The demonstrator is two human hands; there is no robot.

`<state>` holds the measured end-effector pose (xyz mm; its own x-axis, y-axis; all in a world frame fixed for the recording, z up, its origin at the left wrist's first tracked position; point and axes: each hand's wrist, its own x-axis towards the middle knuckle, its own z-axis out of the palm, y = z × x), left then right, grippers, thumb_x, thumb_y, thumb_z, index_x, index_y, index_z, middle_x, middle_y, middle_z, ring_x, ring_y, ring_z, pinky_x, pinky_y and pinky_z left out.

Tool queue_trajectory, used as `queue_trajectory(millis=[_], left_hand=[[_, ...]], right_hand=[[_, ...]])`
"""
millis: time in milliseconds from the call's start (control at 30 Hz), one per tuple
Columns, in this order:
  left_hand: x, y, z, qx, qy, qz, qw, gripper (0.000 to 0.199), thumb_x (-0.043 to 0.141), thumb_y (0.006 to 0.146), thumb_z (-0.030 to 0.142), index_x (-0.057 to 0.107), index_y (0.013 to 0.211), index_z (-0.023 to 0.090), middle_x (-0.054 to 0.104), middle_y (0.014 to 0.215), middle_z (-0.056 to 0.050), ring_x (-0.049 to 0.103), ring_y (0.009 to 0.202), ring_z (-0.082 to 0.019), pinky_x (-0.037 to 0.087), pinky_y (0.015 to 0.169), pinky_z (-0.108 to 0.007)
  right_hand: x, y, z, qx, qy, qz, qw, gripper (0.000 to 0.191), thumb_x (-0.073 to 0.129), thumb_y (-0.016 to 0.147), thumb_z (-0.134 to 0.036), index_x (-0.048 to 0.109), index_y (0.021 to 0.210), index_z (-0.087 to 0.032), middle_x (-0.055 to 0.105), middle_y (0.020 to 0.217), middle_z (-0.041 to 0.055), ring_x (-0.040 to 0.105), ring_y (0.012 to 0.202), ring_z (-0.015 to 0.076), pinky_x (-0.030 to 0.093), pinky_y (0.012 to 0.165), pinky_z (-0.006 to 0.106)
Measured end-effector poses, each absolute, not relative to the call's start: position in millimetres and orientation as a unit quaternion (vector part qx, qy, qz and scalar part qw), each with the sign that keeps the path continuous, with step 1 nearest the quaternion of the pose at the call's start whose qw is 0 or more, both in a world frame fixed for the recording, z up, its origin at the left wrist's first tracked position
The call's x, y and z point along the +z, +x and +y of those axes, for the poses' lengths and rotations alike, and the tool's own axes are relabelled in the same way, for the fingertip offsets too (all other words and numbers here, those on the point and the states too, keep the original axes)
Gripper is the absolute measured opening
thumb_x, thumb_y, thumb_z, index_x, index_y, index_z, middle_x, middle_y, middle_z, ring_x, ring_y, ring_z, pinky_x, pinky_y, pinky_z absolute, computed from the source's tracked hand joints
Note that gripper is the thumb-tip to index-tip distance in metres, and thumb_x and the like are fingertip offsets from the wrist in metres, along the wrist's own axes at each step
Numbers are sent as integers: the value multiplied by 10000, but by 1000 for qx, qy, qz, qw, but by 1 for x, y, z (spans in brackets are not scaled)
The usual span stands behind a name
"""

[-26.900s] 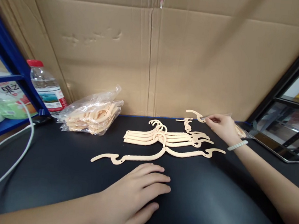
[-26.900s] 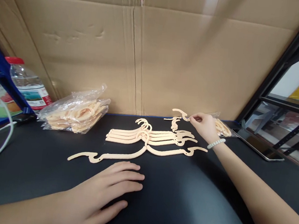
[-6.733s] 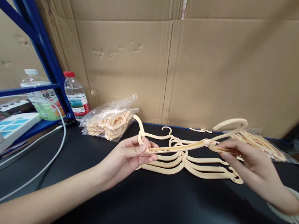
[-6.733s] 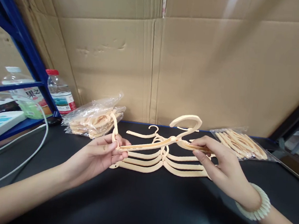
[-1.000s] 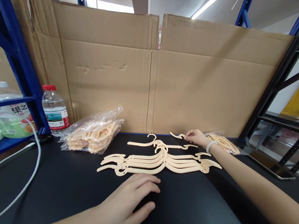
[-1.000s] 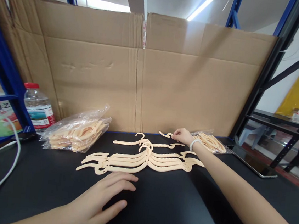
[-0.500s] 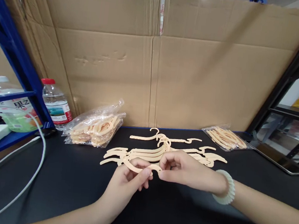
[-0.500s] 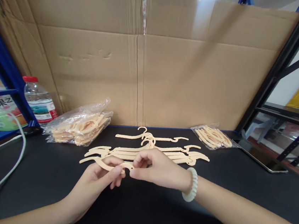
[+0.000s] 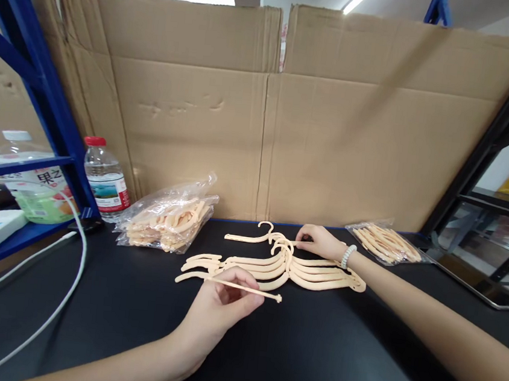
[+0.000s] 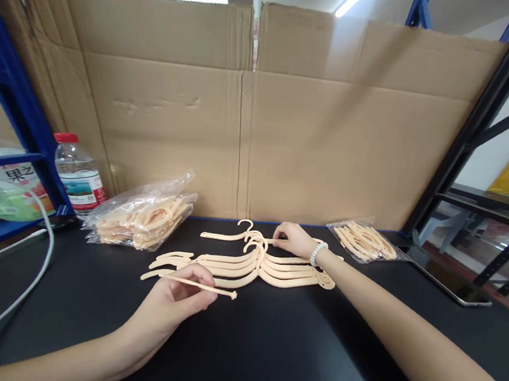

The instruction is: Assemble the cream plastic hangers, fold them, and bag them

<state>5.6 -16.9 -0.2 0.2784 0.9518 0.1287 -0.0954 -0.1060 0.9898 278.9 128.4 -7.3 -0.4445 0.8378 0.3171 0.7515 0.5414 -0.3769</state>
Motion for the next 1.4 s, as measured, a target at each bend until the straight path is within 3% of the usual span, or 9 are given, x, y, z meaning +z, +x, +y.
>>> queue_trajectory(millis=[167, 433, 567, 667, 800, 933, 1100, 1200, 1400], left_hand=[[-2, 3, -15, 471, 563, 372, 568, 253, 794, 698, 285, 572, 700, 164, 518, 675, 31, 450, 658, -109, 334, 612, -219], [7, -1, -7, 490, 536, 348, 592, 234, 769, 738, 318, 603, 684, 161, 508, 700, 13, 410, 704, -123, 344, 662, -236], [10, -5, -3, 495, 523, 322, 615, 274, 745, 786, 323, 577, 647, 157, 507, 736, 5, 427, 783, -132, 369, 751, -233], [10, -6, 0, 497, 517, 309, 625, 276, 706, 828, 328, 575, 654, 159, 501, 734, 4, 433, 791, -134, 387, 783, -240], [13, -4, -1, 498, 501, 303, 640, 354, 669, 835, 347, 552, 571, 142, 575, 854, -39, 463, 747, -137, 410, 717, -258], [15, -2, -2, 482, 532, 342, 606, 290, 675, 781, 304, 606, 554, 138, 600, 717, -54, 442, 624, -127, 354, 573, -250], [9, -4, 2, 461, 588, 378, 546, 488, 669, 796, 368, 413, 431, 171, 382, 444, 25, 320, 494, -95, 253, 503, -260], [7, -3, 2, 460, 570, 376, 567, 514, 734, 753, 412, 323, 536, 193, 290, 476, 76, 232, 478, -78, 188, 475, -253], [6, -1, 2, 441, 516, 374, 632, 284, 606, 845, 362, 380, 749, 221, 209, 515, 104, 125, 495, -97, 141, 469, -242]], right_hand=[[-7, 278, 137, 62, -494, -821, 279, 19, 625, 785, -152, 627, 766, -151, 642, 692, 10, 596, 647, 159, 445, 636, 281], [12, 284, 119, 36, -487, -779, 393, 64, 561, 795, -233, 549, 851, -203, 631, 801, 38, 615, 774, 210, 488, 748, 352], [24, 287, 74, 72, -449, -805, 380, 210, 511, 873, -323, 583, 1037, -214, 639, 902, 50, 614, 833, 209, 506, 767, 352], [29, 291, 39, 100, -440, -821, 351, 206, 489, 922, -348, 596, 1041, -218, 629, 960, 60, 597, 860, 209, 494, 766, 351], [25, 297, 13, 132, -455, -806, 355, 213, 490, 946, -390, 602, 1020, -224, 615, 953, 53, 582, 836, 196, 483, 738, 327], [17, 302, 9, 180, -464, -789, 361, 239, 505, 938, -429, 619, 1006, -230, 625, 935, 47, 586, 791, 187, 478, 662, 293], [12, 310, 14, 206, -476, -769, 373, 273, 545, 904, -471, 638, 977, -225, 644, 891, 49, 602, 774, 199, 484, 642, 299], [10, 314, 16, 232, -482, -754, 380, 288, 548, 901, -482, 634, 996, -224, 650, 907, 53, 607, 782, 206, 490, 655, 310], [6, 316, 15, 224, -495, -751, 375, 250, 550, 911, -465, 617, 995, -239, 624, 907, 42, 590, 780, 202, 473, 653, 313]])
